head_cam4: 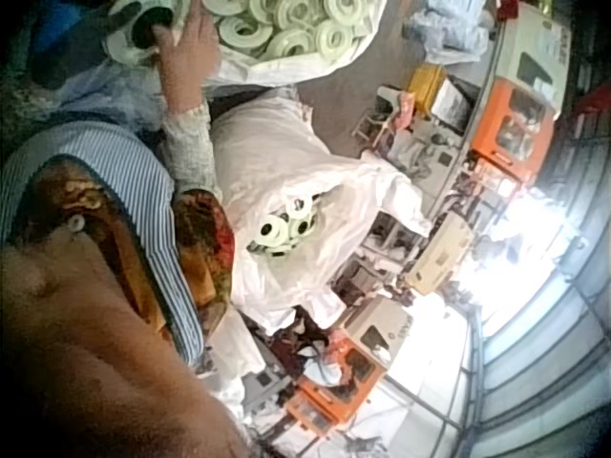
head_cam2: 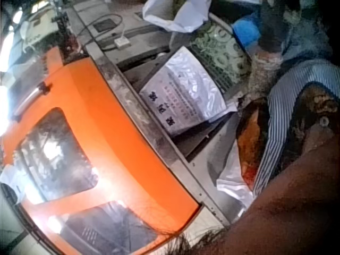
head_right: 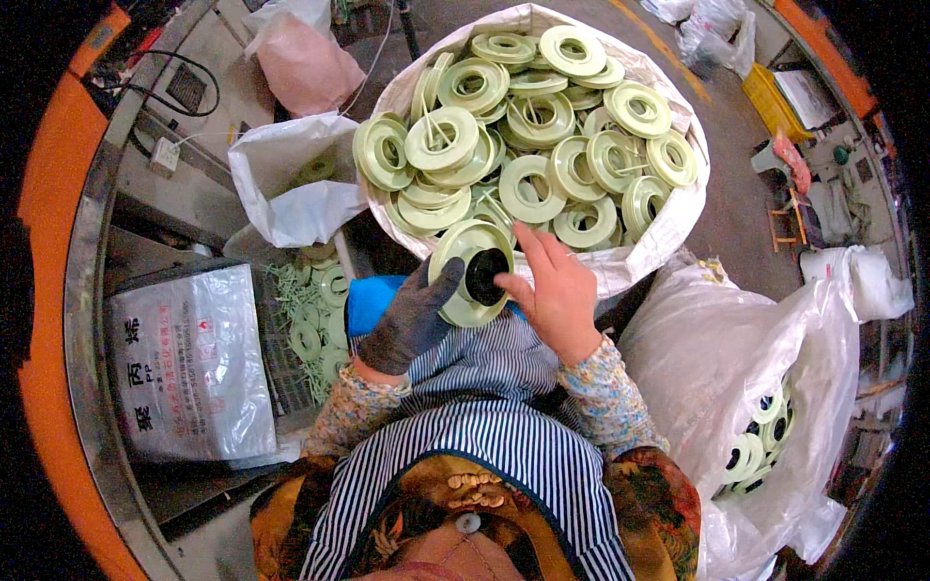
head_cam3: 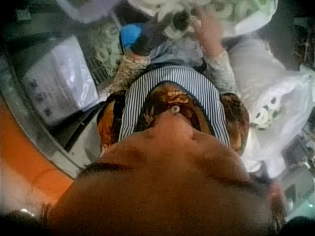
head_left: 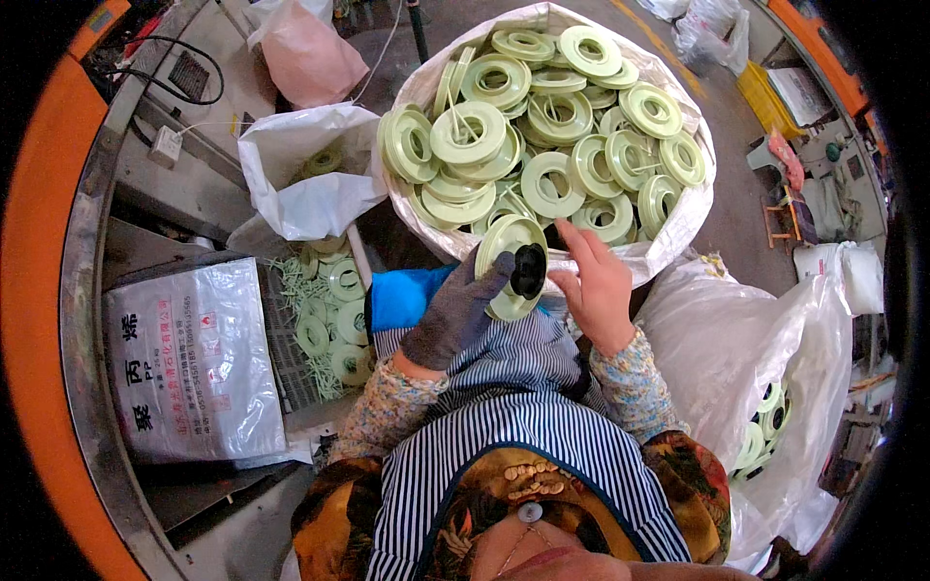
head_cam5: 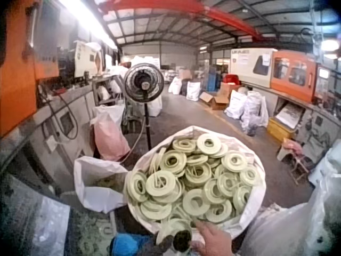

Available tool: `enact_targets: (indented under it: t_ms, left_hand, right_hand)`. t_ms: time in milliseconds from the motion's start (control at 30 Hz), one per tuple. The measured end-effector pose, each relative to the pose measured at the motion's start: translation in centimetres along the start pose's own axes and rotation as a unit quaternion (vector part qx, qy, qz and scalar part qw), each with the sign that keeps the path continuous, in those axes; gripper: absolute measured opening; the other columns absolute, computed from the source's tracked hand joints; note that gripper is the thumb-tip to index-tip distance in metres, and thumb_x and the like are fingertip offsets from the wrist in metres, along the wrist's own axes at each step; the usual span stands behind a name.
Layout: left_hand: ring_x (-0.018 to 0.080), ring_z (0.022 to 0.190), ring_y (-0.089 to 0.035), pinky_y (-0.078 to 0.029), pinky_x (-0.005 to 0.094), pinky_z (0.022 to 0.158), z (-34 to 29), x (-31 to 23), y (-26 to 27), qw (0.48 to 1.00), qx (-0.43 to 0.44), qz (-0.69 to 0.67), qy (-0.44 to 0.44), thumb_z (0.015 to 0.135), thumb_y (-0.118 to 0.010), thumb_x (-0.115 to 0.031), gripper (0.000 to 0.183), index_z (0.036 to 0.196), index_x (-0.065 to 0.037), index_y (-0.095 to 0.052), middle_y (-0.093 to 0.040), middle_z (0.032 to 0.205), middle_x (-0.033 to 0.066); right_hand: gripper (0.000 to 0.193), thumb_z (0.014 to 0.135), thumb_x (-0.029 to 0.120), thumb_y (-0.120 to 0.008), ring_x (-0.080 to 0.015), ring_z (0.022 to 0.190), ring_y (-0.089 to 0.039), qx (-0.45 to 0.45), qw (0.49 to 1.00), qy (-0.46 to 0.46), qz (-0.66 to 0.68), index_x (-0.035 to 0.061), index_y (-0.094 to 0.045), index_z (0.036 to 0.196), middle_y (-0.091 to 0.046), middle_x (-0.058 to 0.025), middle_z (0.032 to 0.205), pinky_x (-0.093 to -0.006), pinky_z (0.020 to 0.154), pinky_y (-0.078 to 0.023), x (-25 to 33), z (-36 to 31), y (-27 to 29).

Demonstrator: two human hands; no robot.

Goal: The person repeatedly picks light green plastic rings from a large sack, inserts a black circular insert into each ring, and places the assembled units into a second sack. The process continues throughout the clip with consistent hand motions.

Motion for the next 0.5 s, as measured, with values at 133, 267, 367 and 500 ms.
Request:
enact_targets:
  t_ms: [133,267,367,500]
  left_hand:
    - [0.0449,0.119,-0.053,-0.049,0.0443,0.097,0.7,-1.5,1.0,0.998,-0.006,-0.055,-0.040,0.072,-0.073,0.004,0.089,0.147,-0.024,-0.034,-0.046,0.134,0.0271]
    - [0.0457,0.118,-0.053,-0.050,0.0458,0.095,0.9,-1.7,0.8,0.998,-0.020,-0.035,-0.051,0.070,-0.074,0.006,0.097,0.149,-0.026,-0.029,-0.047,0.132,0.0274]
    - [0.0459,0.117,-0.053,-0.050,0.0463,0.095,1.3,-1.8,0.5,0.997,-0.035,-0.039,-0.063,0.070,-0.074,0.007,0.097,0.149,-0.026,-0.028,-0.048,0.132,0.0275]
    - [0.0466,0.118,-0.052,-0.049,0.0467,0.097,1.8,-1.2,-0.8,0.998,-0.012,-0.042,-0.037,0.069,-0.072,0.008,0.091,0.147,-0.018,-0.033,-0.048,0.132,0.0283]
  right_hand:
    - [0.044,0.081,0.031,-0.067,-0.0383,0.124,-0.043,-0.012,0.993,0.119,-0.019,0.0121,-0.064,0.121,-0.047,-0.0136,0.138,-0.0457,0.102,-0.038,0.6,-0.7,0.4]
    - [0.050,0.087,0.022,-0.063,-0.0349,0.119,-0.049,-0.061,0.997,-0.016,0.050,0.0126,-0.053,0.135,-0.049,-0.0158,0.135,-0.0413,0.100,-0.041,-4.3,-0.8,0.4]
    - [0.059,0.092,0.020,-0.061,-0.0258,0.108,-0.057,0.033,0.947,-0.113,0.299,0.0078,-0.037,0.145,-0.054,-0.0144,0.131,-0.0359,0.091,-0.047,-6.0,-1.9,-3.4]
    - [0.071,0.085,0.021,-0.070,-0.0258,0.119,-0.053,0.103,0.703,-0.336,0.618,0.0085,-0.036,0.146,-0.053,-0.0123,0.133,-0.0371,0.094,-0.047,-7.7,-5.9,-7.8]
Point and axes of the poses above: each hand's wrist, its own z-axis towards the middle knuckle, its own y-axis out of the back of the hand, x = y × z, the point moved 6 cm from there along z, towards the middle knuckle
